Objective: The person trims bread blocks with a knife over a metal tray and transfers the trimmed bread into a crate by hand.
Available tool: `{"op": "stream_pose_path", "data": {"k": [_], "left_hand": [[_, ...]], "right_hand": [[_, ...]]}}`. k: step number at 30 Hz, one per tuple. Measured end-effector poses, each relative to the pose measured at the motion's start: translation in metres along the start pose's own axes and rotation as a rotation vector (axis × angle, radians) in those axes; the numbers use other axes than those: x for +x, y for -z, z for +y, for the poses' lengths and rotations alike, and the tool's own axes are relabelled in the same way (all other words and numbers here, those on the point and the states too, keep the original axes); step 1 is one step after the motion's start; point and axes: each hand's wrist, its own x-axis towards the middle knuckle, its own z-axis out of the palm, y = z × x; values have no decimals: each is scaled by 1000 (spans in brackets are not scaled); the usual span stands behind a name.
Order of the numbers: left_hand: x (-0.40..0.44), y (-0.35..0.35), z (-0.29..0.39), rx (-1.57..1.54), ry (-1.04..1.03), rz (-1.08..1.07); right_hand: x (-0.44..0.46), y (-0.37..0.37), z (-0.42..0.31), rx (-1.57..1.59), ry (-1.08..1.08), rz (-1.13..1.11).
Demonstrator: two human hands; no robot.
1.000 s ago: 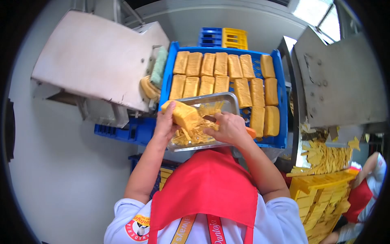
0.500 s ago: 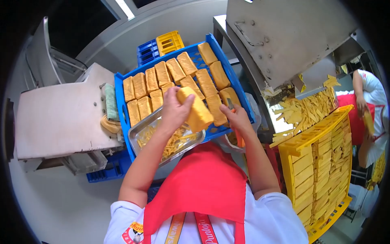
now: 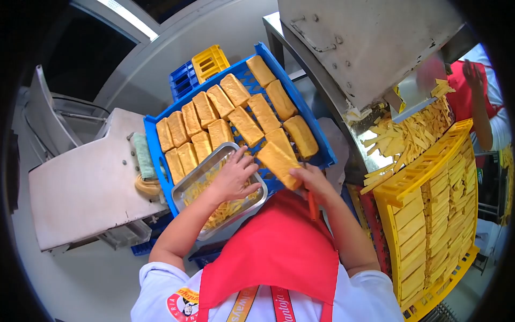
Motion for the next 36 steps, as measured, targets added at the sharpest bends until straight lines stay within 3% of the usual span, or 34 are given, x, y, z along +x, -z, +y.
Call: {"op": "stream_pose_path", "data": {"k": [3, 4, 5, 7, 8, 9, 11, 12, 13, 15, 19, 21, 23, 25, 26, 31, 33, 36], "left_hand": [[2, 2, -3, -60, -25, 5], [3, 4, -3, -41, -31, -21], [5, 7, -3, -22, -37, -47], [9, 13, -2, -31, -24, -81], [13, 17, -1, -37, -16, -113], [20, 23, -2, -37, -25, -114], [42, 33, -9, -208, 176, -68], [52, 24, -24, -14, 172, 53], [66, 25, -40, -13, 166, 47], [91, 30, -74, 155, -83, -5], [120, 17, -91, 250, -164, -182], [127, 13, -97, 237, -127, -299], [126, 15, -107, 214, -151, -316], [121, 23, -120, 30, -164, -196], [119, 25, -126, 21, -80, -261], [114, 20, -119, 247, -171, -250], [119, 18, -101, 363, -70, -320], [121, 5, -115, 195, -78, -218]], "right_hand": [[7, -31, -2, -237, -64, 74], [18, -35, 9, -502, 66, 172], [22, -37, 11, -502, 65, 169], [24, -49, 6, -991, 206, 317], [26, -53, 3, -1015, 151, 318], [29, -54, 0, -1011, 150, 326], [31, -55, -2, -1014, 99, 276], [30, -55, -3, -1007, 97, 280], [27, -53, -2, -947, 93, 302], [23, -47, 5, -878, 79, 328], [17, -31, 15, -745, 78, 330], [15, -27, 21, -699, 77, 327], [16, -21, 29, -611, 96, 341], [14, -16, 33, -510, 72, 322], [14, -16, 35, -427, 54, 294], [10, -15, 34, -463, 108, 316], [13, -13, 38, -548, 141, 357], [20, -8, 40, -409, 70, 356]]}}
